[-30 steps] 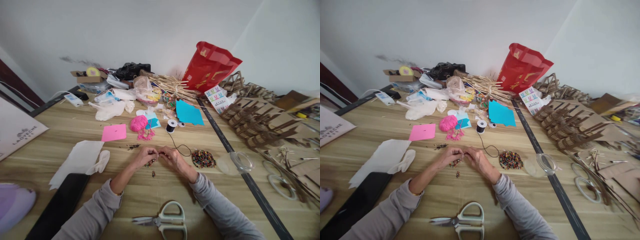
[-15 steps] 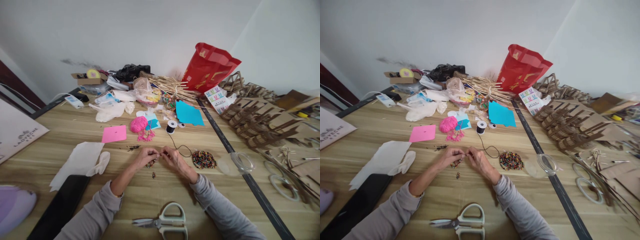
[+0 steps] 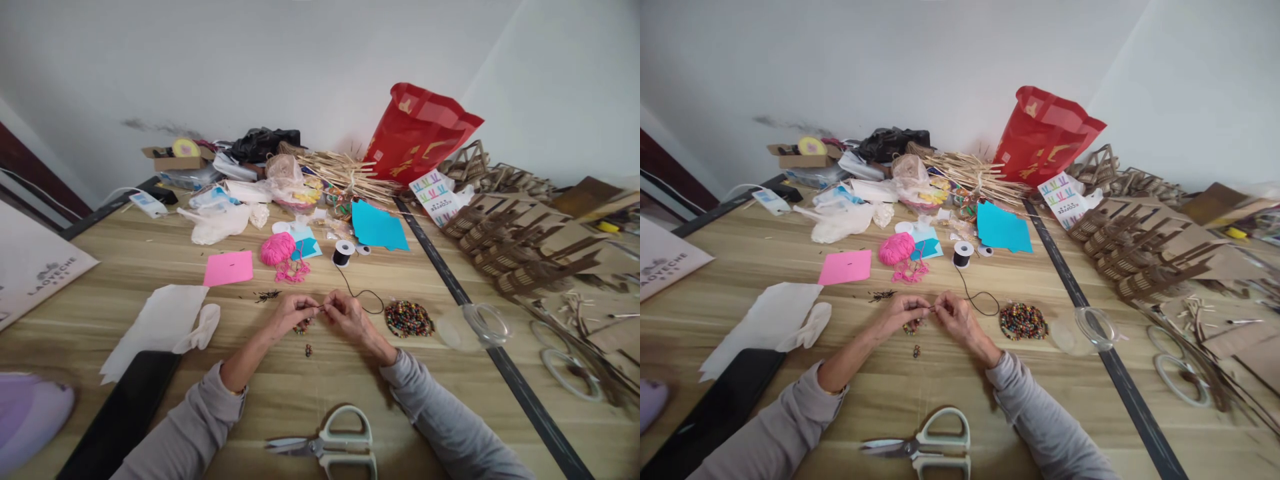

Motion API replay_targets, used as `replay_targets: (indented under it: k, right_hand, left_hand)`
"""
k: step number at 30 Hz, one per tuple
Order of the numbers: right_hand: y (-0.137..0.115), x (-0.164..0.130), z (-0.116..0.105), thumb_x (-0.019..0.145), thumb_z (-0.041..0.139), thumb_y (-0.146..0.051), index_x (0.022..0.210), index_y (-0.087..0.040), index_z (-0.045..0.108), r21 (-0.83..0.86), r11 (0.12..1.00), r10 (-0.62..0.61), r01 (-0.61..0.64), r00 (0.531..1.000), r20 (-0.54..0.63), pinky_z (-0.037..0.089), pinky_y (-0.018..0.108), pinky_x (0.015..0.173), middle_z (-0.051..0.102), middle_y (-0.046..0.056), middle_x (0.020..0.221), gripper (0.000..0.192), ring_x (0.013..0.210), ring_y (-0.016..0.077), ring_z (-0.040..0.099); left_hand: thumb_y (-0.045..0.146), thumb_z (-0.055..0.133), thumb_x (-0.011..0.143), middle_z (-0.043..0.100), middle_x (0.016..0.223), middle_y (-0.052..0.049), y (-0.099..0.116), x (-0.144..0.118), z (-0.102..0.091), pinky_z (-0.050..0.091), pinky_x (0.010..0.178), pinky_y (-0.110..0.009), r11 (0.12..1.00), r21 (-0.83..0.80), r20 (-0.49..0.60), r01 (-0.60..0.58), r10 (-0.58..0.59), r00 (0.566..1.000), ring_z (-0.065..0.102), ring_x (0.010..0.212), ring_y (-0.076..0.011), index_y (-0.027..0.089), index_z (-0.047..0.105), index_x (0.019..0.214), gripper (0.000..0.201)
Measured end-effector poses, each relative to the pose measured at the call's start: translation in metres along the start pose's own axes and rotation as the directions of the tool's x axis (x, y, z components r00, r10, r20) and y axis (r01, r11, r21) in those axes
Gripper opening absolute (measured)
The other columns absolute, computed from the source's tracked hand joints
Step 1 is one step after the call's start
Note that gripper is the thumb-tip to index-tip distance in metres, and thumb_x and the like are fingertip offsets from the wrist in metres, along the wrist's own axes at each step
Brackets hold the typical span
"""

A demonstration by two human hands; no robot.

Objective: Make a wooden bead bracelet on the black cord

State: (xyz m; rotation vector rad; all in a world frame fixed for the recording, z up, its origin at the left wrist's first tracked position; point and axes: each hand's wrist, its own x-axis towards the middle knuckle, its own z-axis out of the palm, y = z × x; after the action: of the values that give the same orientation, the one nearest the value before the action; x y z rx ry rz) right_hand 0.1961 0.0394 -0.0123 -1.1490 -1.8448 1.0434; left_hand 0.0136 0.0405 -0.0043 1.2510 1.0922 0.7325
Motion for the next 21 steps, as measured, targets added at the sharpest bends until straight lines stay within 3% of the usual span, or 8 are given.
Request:
replay_targets:
  k: [7, 12, 18, 21]
  right_hand:
    - [-0.002, -0.001, 0.003, 0.083, 0.049, -0.022, 0.078, -0.015, 0.055, 0.007, 1.000, -0.003, 0.003, 1.000, -0.016, 0.034, 0.018, 0.047, 0.052, -0.003, 0.058, 0.010, 0.049, 0.0076, 0.045]
    - [-0.010, -0.002, 0.002, 0.084, 0.048, -0.019, 0.077, -0.017, 0.055, -0.088, 0.991, -0.101, 0.098, 0.994, -0.029, 0.034, 0.018, 0.048, 0.054, -0.003, 0.059, 0.010, 0.050, 0.0078, 0.044]
    - [-0.015, -0.002, -0.002, 0.085, 0.050, -0.018, 0.080, -0.017, 0.055, -0.143, 0.977, -0.159, 0.158, 0.987, 0.003, 0.037, 0.020, 0.051, 0.055, -0.002, 0.062, 0.008, 0.053, 0.0092, 0.047]
    - [-0.015, -0.001, -0.005, 0.086, 0.051, -0.020, 0.083, -0.017, 0.056, -0.129, 0.980, -0.150, 0.153, 0.988, 0.032, 0.039, 0.020, 0.052, 0.057, -0.001, 0.064, 0.007, 0.054, 0.0099, 0.049]
  left_hand:
    - [0.041, 0.070, 0.066, 0.054, 0.053, 0.003, 0.003, -0.001, 0.002, 0.039, 0.040, -0.016, 0.998, -0.031, -0.020, -0.060, 0.059, 0.998, 0.047, 0.042, -0.0060, 0.011, 0.065, 0.071, 0.030]
    - [0.040, 0.072, 0.064, 0.055, 0.054, 0.003, -0.002, 0.002, 0.001, 0.038, 0.038, -0.016, 0.999, -0.019, -0.021, -0.050, 0.049, 0.999, 0.046, 0.041, -0.0058, 0.012, 0.067, 0.072, 0.029]
    - [0.038, 0.074, 0.062, 0.055, 0.055, 0.002, -0.007, 0.004, 0.000, 0.038, 0.040, -0.017, 0.998, -0.042, -0.017, -0.052, 0.051, 0.999, 0.046, 0.042, -0.0061, 0.011, 0.067, 0.072, 0.030]
    - [0.037, 0.076, 0.059, 0.055, 0.055, 0.002, -0.008, 0.006, 0.000, 0.039, 0.042, -0.018, 0.996, -0.056, -0.070, -0.063, 0.059, 0.996, 0.046, 0.044, -0.0066, 0.011, 0.066, 0.069, 0.029]
